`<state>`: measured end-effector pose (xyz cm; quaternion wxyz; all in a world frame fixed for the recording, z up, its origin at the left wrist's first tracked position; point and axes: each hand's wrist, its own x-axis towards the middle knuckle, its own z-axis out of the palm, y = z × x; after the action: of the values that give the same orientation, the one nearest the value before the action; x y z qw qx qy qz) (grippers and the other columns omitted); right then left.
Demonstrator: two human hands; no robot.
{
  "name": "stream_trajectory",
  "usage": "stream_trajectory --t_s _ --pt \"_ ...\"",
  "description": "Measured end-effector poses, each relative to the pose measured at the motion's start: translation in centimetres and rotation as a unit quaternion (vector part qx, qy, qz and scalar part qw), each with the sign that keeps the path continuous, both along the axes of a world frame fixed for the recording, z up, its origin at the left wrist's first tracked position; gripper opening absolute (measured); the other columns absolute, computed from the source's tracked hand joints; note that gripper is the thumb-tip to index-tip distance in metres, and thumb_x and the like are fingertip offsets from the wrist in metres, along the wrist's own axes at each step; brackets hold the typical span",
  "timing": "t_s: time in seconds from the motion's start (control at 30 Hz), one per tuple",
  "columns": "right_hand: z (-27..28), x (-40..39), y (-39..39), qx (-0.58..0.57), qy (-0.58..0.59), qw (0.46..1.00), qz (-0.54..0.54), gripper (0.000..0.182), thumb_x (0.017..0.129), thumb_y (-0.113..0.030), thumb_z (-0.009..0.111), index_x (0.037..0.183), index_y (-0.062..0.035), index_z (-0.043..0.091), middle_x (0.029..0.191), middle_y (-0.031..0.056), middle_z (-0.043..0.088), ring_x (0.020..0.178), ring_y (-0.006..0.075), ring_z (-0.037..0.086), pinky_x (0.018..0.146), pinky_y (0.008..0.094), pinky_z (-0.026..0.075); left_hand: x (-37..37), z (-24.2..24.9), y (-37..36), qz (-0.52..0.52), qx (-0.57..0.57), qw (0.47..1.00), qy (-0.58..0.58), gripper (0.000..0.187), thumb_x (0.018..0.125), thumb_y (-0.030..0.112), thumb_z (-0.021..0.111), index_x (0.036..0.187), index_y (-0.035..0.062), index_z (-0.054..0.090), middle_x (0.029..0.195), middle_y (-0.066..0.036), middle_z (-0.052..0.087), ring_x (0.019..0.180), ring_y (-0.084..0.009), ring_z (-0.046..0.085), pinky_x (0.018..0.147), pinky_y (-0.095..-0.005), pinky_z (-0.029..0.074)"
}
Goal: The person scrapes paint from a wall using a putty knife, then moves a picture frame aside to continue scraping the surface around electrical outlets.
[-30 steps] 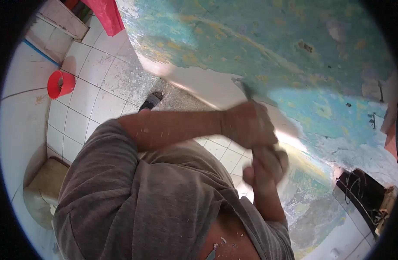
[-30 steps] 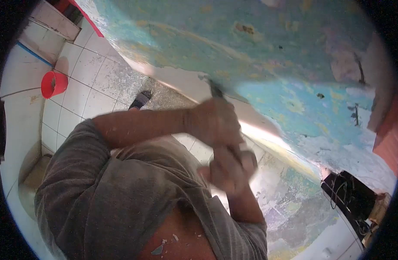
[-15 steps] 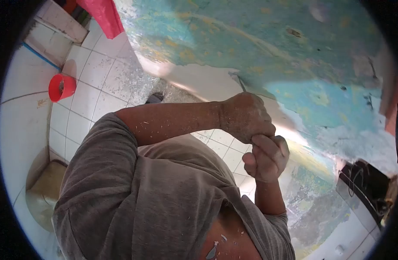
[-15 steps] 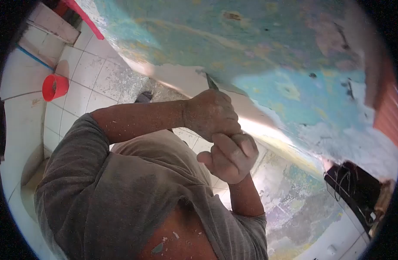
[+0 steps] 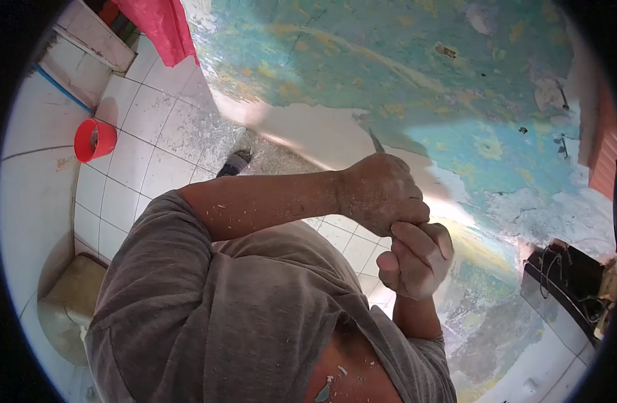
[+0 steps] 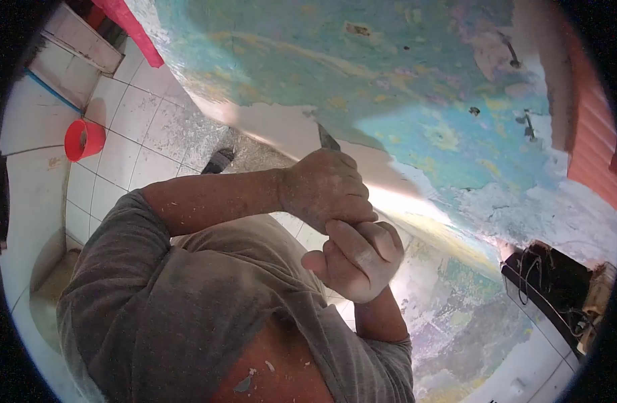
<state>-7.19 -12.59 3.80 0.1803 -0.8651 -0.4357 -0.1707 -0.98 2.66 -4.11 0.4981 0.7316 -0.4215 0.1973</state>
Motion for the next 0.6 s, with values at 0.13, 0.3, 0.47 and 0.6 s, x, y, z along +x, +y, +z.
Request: stream_trajectory --t_s 0.13,0.3,0.47,0.6 --pt "-4.6 5.2 1.1 -0.034 0.07 0.997 0.014 0.018 0.087 -0.018 0.077 0.088 -0.0065 0.062 0.091 0.0136 0.071 0.076 0.0308 0.066 0.064 0.0381 0.052 2.2 -7.1 0.0 0.004 0.014 0.997 0.073 0.021 0.071 0.03 0.076 0.088 0.0203 0.069 0.072 -0.002 0.067 0.072 -0.0266 0.069 0.068 -0.0427 0.054" --pt "-2.2 3.3 1.7 0.088 0.048 0.994 0.032 0.03 0.075 -0.014 0.086 0.088 -0.0099 0.059 0.094 0.0065 0.071 0.07 0.0262 0.064 0.058 0.0352 0.05 0.6 -3.4 0.7 0.053 0.051 0.995 0.064 0.023 0.072 0.032 0.076 0.083 0.0142 0.066 0.07 -0.003 0.067 0.071 -0.0267 0.07 0.066 -0.043 0.054" --pt "5.1 0.8 1.9 0.043 0.02 0.999 0.013 0.03 0.083 -0.032 0.081 0.083 -0.0086 0.063 0.093 0.0073 0.071 0.07 0.0251 0.064 0.059 0.0348 0.05 -0.5 4.0 1.7 0.017 0.037 0.998 0.043 0.021 0.074 0.034 0.075 0.078 0.0164 0.065 0.07 -0.002 0.068 0.069 -0.025 0.071 0.064 -0.0419 0.055" --pt "5.4 1.3 2.9 -0.058 -0.034 0.998 -0.001 0.026 0.084 -0.029 0.079 0.085 -0.0068 0.066 0.093 0.0073 0.071 0.07 0.0261 0.064 0.057 0.0354 0.048 0.5 4.2 2.3 -0.022 0.014 0.999 0.028 0.017 0.069 0.03 0.077 0.078 0.0193 0.067 0.068 -0.003 0.066 0.069 -0.0267 0.069 0.065 -0.0417 0.054"
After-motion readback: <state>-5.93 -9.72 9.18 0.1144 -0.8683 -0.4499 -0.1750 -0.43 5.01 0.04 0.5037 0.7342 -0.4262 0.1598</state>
